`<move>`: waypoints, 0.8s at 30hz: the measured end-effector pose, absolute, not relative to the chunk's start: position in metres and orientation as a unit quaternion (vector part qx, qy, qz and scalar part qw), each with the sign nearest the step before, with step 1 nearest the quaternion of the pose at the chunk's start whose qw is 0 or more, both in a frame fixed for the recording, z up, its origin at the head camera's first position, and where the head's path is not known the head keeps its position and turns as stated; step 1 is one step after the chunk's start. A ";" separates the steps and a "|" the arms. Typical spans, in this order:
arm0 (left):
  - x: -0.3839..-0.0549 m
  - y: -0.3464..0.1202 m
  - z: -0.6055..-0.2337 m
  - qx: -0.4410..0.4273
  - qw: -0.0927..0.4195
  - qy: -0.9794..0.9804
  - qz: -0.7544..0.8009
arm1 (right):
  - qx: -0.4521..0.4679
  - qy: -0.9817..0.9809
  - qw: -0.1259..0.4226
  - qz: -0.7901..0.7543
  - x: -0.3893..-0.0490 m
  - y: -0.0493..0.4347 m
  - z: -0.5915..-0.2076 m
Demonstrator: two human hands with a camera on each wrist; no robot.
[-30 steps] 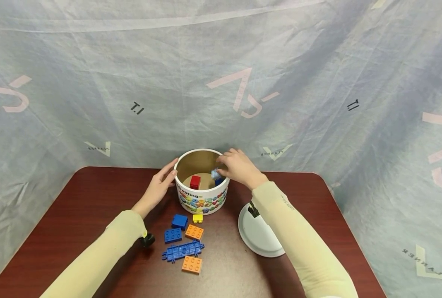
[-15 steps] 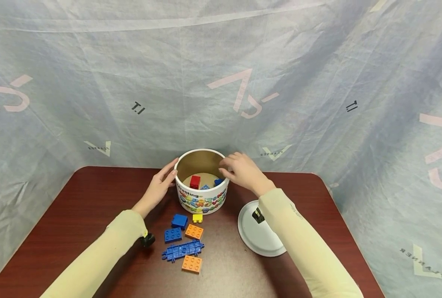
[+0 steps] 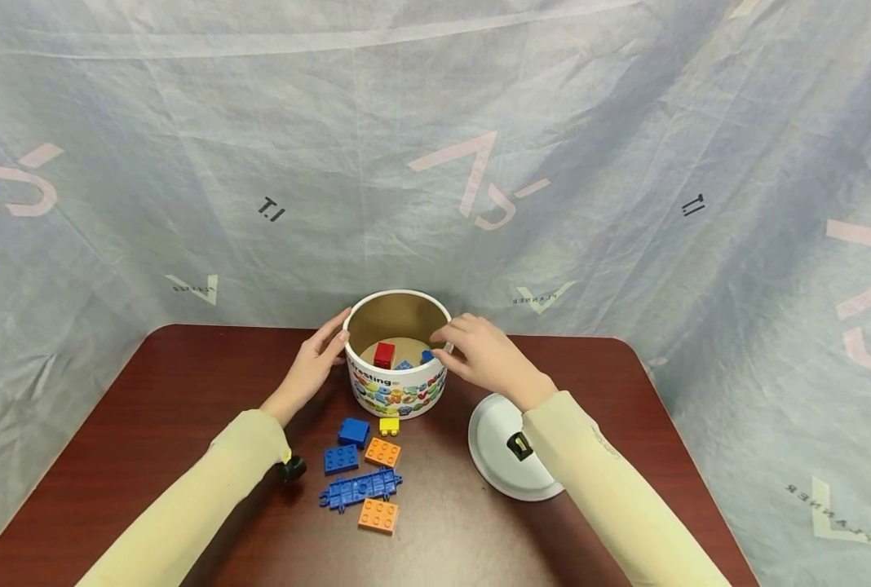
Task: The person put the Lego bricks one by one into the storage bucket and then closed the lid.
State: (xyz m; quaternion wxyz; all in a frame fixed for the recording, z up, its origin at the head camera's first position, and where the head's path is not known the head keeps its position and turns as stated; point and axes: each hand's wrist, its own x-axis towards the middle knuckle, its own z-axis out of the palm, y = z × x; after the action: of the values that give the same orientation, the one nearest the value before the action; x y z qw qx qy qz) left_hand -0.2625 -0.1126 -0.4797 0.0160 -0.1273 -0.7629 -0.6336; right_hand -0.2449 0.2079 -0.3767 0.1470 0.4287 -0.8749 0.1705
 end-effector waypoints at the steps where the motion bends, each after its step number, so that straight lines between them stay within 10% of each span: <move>1: -0.263 -0.113 -0.480 -0.127 0.016 -0.763 -0.634 | 0.433 -0.872 0.147 0.174 -0.242 0.208 -0.376; 24: -0.268 -0.120 -0.477 -0.124 -0.026 -0.749 -0.650 | 0.543 -0.819 0.124 0.139 -0.171 0.187 -0.427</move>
State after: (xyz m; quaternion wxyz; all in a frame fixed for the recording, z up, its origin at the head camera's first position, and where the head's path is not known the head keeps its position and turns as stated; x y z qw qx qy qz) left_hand -0.2683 -0.1200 -0.4769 -0.0261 -0.1237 -0.7492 -0.6502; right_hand -0.1706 0.1869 -0.4270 0.1241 0.5432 -0.8186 0.1392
